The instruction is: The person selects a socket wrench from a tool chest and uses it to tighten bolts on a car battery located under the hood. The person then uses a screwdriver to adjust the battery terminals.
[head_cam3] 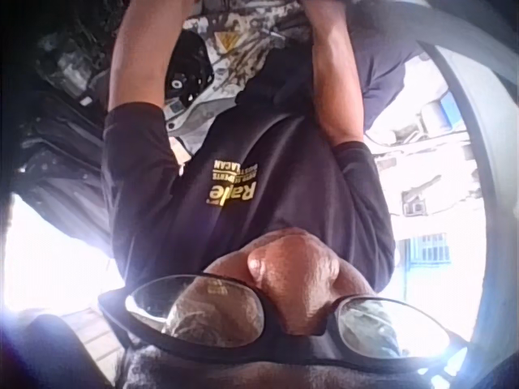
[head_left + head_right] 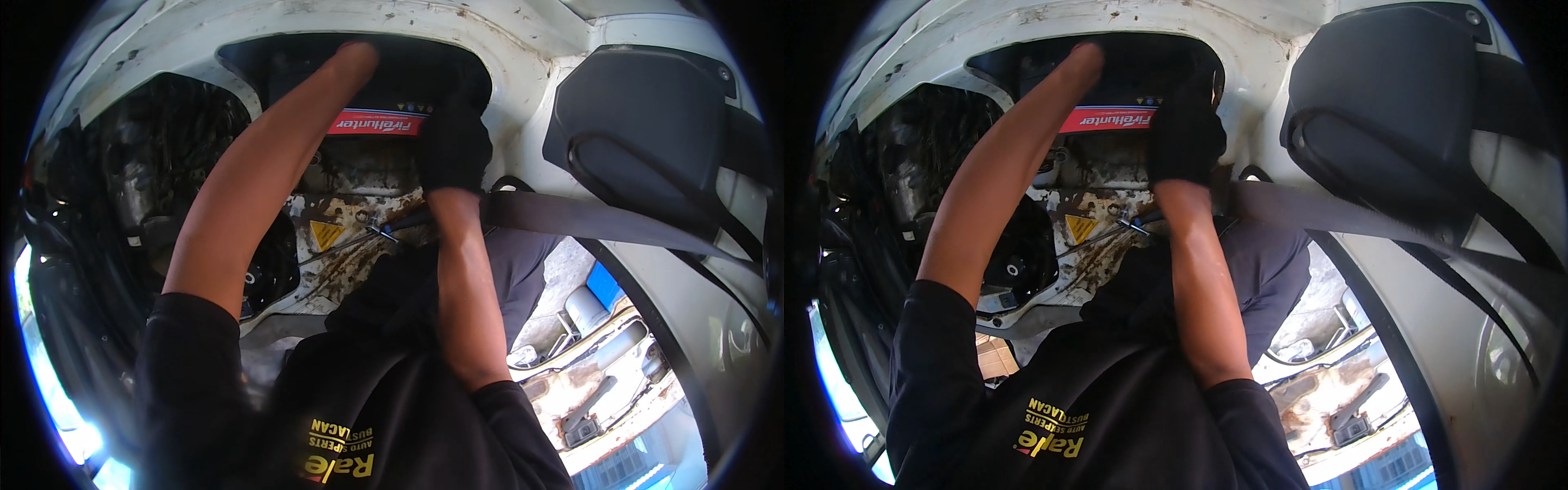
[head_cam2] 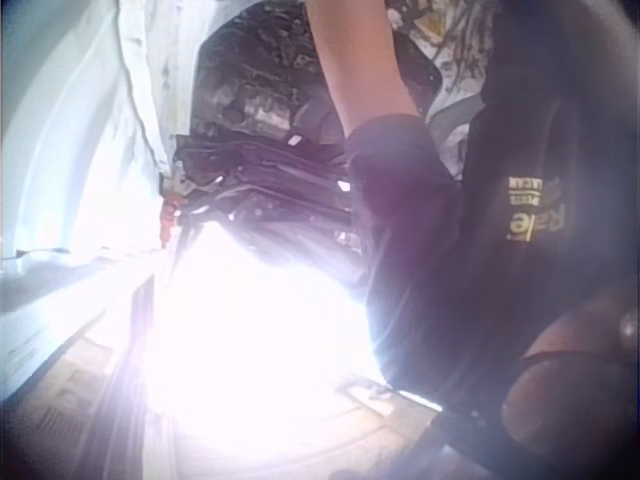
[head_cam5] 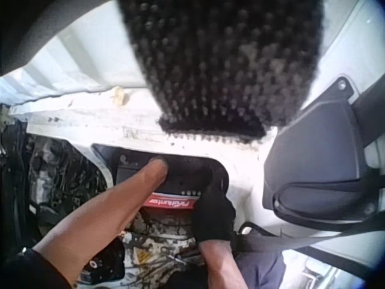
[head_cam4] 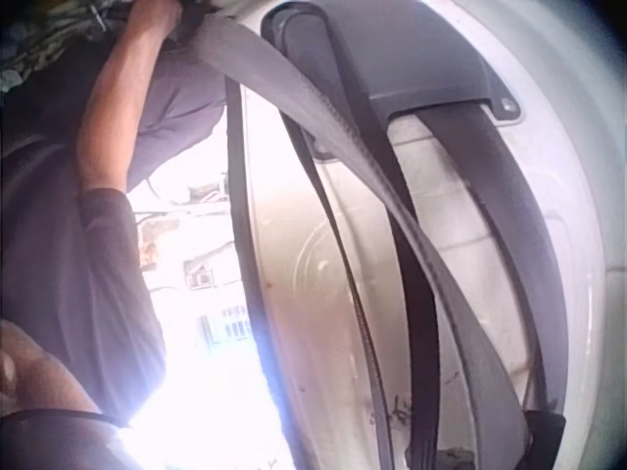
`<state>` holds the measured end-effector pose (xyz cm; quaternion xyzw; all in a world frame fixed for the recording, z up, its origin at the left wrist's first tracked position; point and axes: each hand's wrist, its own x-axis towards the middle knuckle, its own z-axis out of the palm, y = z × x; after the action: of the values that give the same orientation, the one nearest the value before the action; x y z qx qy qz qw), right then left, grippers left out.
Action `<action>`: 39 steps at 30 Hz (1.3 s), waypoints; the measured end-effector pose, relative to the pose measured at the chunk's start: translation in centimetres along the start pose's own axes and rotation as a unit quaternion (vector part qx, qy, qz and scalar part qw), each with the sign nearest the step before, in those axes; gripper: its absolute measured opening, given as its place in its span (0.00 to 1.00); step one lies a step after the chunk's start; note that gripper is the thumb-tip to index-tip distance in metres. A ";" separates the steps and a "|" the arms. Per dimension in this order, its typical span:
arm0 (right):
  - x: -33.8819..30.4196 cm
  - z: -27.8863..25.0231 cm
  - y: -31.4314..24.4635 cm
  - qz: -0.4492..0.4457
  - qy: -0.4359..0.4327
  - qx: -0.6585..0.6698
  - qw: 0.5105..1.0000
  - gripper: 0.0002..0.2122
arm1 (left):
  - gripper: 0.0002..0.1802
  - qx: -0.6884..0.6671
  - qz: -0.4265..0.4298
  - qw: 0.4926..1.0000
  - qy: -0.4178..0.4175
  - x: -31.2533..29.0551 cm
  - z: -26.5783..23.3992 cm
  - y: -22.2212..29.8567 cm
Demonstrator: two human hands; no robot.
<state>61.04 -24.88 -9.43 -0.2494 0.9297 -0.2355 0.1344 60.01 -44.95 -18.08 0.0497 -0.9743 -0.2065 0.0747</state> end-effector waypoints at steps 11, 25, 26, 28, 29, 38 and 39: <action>0.6 -0.1 1.6 -0.053 -0.058 -0.105 0.991 0.20 | 0.23 -0.011 -0.012 1.000 -0.001 0.3 0.3 0.0; 0.8 -1.0 0.3 -0.022 -0.048 -0.086 0.995 0.24 | 0.23 -0.068 -0.038 0.996 0.042 -1.2 1.6 -0.2; 0.5 -1.2 0.1 -0.018 -0.045 -0.085 0.995 0.25 | 0.23 -0.086 -0.049 0.994 0.052 -1.7 1.9 -0.1; -0.3 -1.7 -0.4 -0.012 -0.042 -0.082 0.996 0.25 | 0.23 -0.118 -0.093 0.985 0.079 -2.8 2.7 -0.1; -0.1 -1.7 -0.6 -0.010 -0.044 -0.080 0.996 0.25 | 0.23 -0.122 -0.113 0.982 0.095 -2.8 3.0 -0.2; 0.4 -2.0 -0.7 0.026 -0.089 -0.068 0.993 0.35 | 0.24 -0.071 -0.217 0.957 0.179 -1.6 7.7 1.0; 0.5 -2.0 -0.7 0.033 -0.095 -0.073 0.992 0.36 | 0.24 -0.070 -0.220 0.955 0.186 -1.5 8.1 1.1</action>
<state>60.20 -24.91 -7.48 -0.2494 0.9350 -0.1378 0.2114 60.12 -40.56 -25.11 0.2947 -0.8914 -0.2721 0.2107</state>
